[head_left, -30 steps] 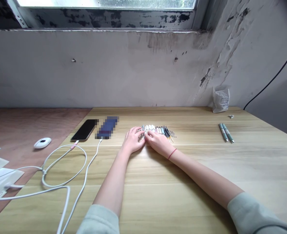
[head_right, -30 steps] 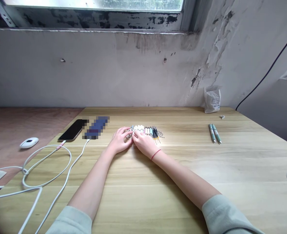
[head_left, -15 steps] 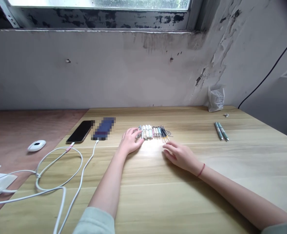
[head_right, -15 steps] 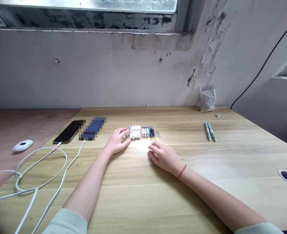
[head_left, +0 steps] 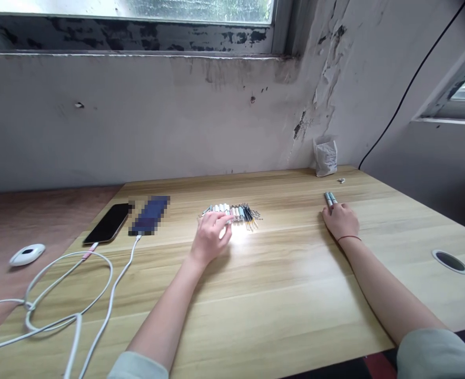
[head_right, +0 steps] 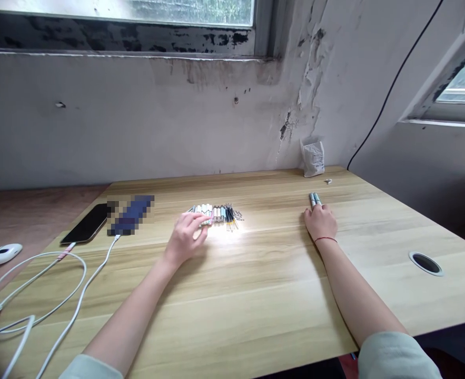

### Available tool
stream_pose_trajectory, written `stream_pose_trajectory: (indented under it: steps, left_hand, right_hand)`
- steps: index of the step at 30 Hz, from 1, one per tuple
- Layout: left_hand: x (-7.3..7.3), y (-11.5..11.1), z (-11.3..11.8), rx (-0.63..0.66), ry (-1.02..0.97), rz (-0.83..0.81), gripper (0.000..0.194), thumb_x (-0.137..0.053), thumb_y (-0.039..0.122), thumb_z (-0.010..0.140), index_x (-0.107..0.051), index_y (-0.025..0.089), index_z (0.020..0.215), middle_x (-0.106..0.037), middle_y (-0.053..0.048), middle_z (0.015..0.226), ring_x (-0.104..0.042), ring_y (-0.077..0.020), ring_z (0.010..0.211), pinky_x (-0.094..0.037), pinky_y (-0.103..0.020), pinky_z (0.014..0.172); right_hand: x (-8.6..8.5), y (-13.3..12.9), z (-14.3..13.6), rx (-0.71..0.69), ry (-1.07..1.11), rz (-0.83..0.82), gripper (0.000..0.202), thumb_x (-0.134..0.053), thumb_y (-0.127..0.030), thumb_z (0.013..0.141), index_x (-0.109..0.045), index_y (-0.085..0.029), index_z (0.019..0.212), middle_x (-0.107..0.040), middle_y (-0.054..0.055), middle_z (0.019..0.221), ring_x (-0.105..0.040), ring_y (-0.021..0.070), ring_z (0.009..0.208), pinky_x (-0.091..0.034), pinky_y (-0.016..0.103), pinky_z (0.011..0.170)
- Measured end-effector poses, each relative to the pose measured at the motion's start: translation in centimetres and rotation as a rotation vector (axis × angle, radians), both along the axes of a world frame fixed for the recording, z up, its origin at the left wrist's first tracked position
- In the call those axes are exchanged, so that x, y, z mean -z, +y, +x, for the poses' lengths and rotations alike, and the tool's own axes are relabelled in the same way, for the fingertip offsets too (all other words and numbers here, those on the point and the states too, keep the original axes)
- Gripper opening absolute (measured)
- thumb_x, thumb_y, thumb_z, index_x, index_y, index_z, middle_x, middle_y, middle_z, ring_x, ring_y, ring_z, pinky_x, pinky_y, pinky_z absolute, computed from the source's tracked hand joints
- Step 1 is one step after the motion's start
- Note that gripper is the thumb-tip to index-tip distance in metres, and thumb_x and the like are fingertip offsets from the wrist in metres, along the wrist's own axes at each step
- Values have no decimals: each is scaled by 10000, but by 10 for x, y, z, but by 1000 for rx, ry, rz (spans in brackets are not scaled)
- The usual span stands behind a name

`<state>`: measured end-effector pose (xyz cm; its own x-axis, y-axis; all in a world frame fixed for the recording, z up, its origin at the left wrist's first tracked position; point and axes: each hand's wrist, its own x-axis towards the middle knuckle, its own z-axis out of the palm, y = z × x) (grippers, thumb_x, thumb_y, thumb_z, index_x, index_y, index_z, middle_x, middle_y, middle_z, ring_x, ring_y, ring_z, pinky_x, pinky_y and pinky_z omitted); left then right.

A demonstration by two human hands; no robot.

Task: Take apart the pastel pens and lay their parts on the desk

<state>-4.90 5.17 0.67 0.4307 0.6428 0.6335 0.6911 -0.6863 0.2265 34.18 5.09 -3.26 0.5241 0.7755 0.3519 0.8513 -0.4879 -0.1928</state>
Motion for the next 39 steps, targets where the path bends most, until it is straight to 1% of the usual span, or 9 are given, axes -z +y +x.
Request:
stream_pose_trajectory:
  steps: [6,15,17,21,24,26,29,31,39]
  left_hand:
    - [8,-17,31,218,118,-6,227,-456,164,849,-639,213,973,-635,-55,993,-532,-189,971,-424,-351,866]
    - [9,-34,45,373,223,-17,211,-435,189,867,-638,201,922,-637,-54,953,-538,-190,939,-434,-338,824]
    - [8,-37,49,373,231,-7,216,-431,189,869,-633,203,944,-634,-55,969,-540,-192,952,-442,-341,833]
    - [5,-43,55,181,190,66,338,-412,194,882,-527,213,1199,-543,-99,1225,-452,-238,1177,-392,-409,963]
    - [3,-43,56,-32,175,120,433,-409,242,898,-393,187,1326,-395,-138,1388,-309,-275,1314,-301,-457,1042]
    - [2,-41,54,-101,202,116,412,-393,274,916,-386,175,1316,-447,-146,1346,-366,-278,1278,-277,-472,1042]
    - [3,-38,52,-83,300,47,278,-335,276,946,-494,184,1155,-629,-97,1042,-568,-218,978,-372,-410,907]
    - [2,-37,51,-59,362,11,240,-323,277,952,-537,184,1008,-630,-64,878,-571,-186,806,-402,-336,754]
    - [-1,-43,57,7,468,64,185,-349,159,923,-529,178,963,-581,-67,833,-529,-204,765,-364,-329,685]
  right_hand:
    - [4,3,5,17,12,34,345,-386,-243,817,-654,-101,980,-630,182,871,-592,241,732,-416,339,627]
    - [-6,2,5,36,79,91,303,-436,-256,784,-705,-121,826,-664,168,767,-608,252,713,-411,326,602]
    - [-15,-1,-7,-89,88,208,293,-448,-259,799,-697,-118,862,-674,154,819,-614,250,763,-434,328,649]
    - [-35,-17,-56,-677,129,417,235,-477,-276,855,-669,-162,929,-686,104,919,-624,207,833,-481,323,755]
    - [-44,-35,-97,-1004,141,455,212,-454,-252,899,-658,-199,924,-682,87,930,-620,194,858,-495,338,784]
    - [-46,-45,-116,-1153,131,434,206,-442,-214,910,-644,-209,952,-676,79,948,-613,183,868,-498,330,783]
    - [-47,-54,-129,-1210,134,408,210,-423,-201,920,-624,-220,980,-665,75,952,-604,181,872,-496,334,777]
    - [-48,-56,-130,-1201,122,352,207,-422,-226,925,-606,-211,1019,-655,84,952,-596,188,870,-489,337,764]
    - [-50,-62,-137,-1162,225,-107,262,-340,-246,948,-572,-177,848,-620,37,744,-550,157,656,-409,264,596]
